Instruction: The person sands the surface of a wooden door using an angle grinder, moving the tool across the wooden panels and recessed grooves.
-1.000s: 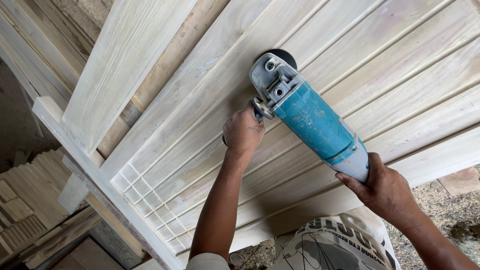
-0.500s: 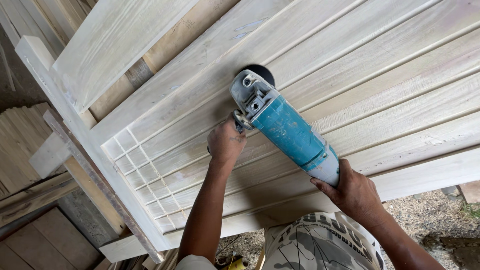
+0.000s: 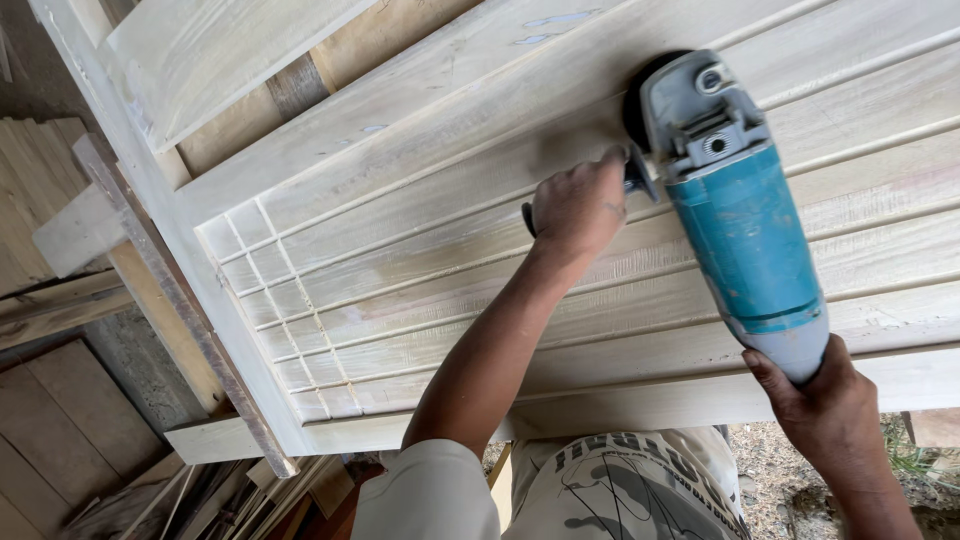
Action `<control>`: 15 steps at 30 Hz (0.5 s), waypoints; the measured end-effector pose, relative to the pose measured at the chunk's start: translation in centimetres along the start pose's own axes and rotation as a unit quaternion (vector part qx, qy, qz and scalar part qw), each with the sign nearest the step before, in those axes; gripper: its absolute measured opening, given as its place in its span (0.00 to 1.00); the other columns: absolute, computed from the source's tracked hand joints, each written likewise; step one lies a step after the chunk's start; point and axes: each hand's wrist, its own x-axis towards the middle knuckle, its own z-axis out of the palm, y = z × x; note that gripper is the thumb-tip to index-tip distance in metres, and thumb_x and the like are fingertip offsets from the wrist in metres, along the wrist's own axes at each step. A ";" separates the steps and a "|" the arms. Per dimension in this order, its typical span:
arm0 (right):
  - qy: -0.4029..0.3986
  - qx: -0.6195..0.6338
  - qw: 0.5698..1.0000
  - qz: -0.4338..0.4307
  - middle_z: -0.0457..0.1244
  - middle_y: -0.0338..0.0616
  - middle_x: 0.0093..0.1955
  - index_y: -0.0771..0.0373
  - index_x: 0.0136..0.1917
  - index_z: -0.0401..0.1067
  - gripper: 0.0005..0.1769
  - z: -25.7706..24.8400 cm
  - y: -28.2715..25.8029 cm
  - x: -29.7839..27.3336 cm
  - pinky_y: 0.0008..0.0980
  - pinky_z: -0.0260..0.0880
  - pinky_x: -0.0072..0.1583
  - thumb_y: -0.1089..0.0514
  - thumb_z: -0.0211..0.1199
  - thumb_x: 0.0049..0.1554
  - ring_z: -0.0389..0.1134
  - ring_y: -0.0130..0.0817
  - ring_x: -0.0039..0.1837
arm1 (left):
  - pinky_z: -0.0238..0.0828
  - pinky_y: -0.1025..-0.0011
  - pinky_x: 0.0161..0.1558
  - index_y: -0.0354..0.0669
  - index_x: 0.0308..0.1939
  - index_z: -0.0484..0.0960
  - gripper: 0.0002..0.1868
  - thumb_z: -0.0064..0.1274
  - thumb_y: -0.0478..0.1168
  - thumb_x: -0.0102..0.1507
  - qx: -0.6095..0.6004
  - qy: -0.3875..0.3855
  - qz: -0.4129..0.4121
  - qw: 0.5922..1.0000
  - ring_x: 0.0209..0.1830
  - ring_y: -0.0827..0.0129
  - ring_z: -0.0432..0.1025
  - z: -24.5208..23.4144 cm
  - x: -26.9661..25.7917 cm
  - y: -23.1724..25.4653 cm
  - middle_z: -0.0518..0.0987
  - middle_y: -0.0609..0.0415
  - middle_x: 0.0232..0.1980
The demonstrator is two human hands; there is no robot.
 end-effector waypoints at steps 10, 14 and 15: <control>-0.050 -0.019 0.999 -0.001 0.69 0.58 0.33 0.73 0.56 0.65 0.32 3.6 -3.7 -0.6 0.45 0.79 0.41 0.42 0.66 0.55 0.76 0.47 0.39 | 0.78 0.51 0.35 0.40 0.45 0.78 0.08 0.53 0.33 0.61 -0.001 0.019 -0.033 0.999 0.33 0.52 0.82 -1.8 -4.4 -5.7 0.84 0.44 0.32; -0.082 -0.019 0.995 -0.050 0.70 0.57 0.34 0.72 0.55 0.64 0.32 7.1 -6.7 -0.8 0.44 0.80 0.41 0.41 0.66 0.55 0.77 0.46 0.38 | 0.76 0.49 0.39 0.43 0.48 0.78 0.12 0.53 0.34 0.60 -0.014 0.010 -0.101 0.995 0.35 0.48 0.81 -3.6 -8.2 -11.0 0.84 0.43 0.34; -0.089 -0.014 0.993 -0.072 0.70 0.57 0.34 0.71 0.55 0.64 0.32 8.1 -7.5 -1.0 0.43 0.80 0.42 0.41 0.66 0.55 0.77 0.46 0.38 | 0.76 0.49 0.40 0.44 0.48 0.78 0.12 0.54 0.34 0.60 -0.013 0.022 -0.113 0.993 0.36 0.47 0.81 -3.9 -9.3 -12.4 0.84 0.43 0.34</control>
